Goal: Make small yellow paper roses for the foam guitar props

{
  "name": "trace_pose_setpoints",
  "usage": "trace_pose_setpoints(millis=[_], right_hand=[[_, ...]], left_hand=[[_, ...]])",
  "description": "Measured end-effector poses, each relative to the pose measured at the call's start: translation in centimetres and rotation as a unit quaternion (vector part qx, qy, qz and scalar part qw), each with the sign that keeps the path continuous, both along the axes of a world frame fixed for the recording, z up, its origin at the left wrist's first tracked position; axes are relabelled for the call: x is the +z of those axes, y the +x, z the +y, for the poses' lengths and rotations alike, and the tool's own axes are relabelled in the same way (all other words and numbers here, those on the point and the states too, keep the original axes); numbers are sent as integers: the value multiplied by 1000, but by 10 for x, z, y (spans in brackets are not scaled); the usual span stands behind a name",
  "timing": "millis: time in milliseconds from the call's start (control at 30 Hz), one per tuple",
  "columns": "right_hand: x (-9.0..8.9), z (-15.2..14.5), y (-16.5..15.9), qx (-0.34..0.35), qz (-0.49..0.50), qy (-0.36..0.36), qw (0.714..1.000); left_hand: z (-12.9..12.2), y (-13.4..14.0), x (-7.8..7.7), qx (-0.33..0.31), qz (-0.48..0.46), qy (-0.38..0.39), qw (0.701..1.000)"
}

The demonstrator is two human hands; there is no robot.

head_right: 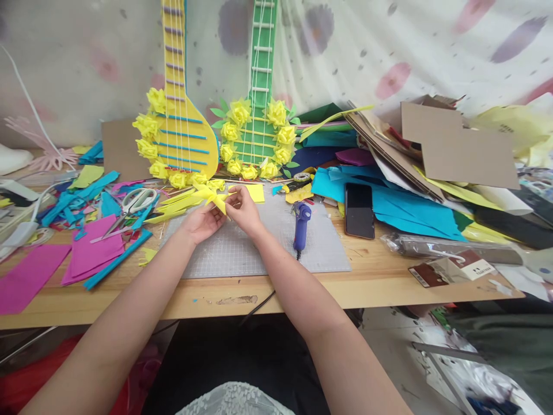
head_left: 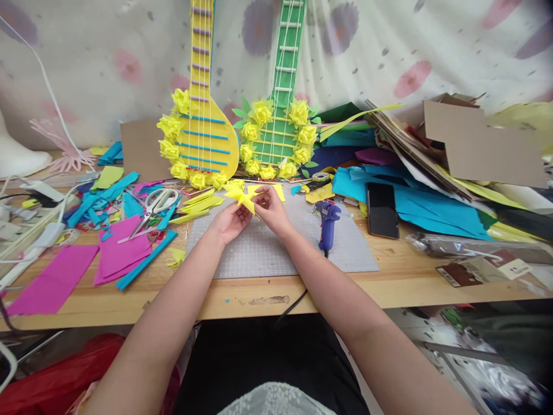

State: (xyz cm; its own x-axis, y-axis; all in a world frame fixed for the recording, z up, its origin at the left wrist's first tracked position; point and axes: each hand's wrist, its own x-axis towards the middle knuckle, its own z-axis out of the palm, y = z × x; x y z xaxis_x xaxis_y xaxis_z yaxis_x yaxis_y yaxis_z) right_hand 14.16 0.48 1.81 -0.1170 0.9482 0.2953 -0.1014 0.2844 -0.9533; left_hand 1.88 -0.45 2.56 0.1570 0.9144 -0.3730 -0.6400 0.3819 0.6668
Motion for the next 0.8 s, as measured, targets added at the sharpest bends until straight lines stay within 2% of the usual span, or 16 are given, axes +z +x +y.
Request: trace_pose_setpoints(millis=[167, 300, 400, 600, 700, 800], right_hand=[[-3, 4, 2, 10, -5, -30, 999], [-4, 8, 3, -19, 32, -97, 995], [-3, 7, 3, -31, 37, -110, 993], [-1, 2, 1, -26, 18, -104, 994], [1, 1, 0, -16, 28, -144, 989], [3, 3, 2, -24, 66, -187, 980]], left_hand=[[0, 4, -2, 53, 64, 16, 996], [0, 7, -3, 87, 96, 17, 991], [1, 8, -4, 98, 107, 9, 989], [0, 8, -1, 92, 87, -9, 992], [-1, 8, 0, 69, 75, -17, 995], [-1, 8, -1, 75, 84, -18, 993]])
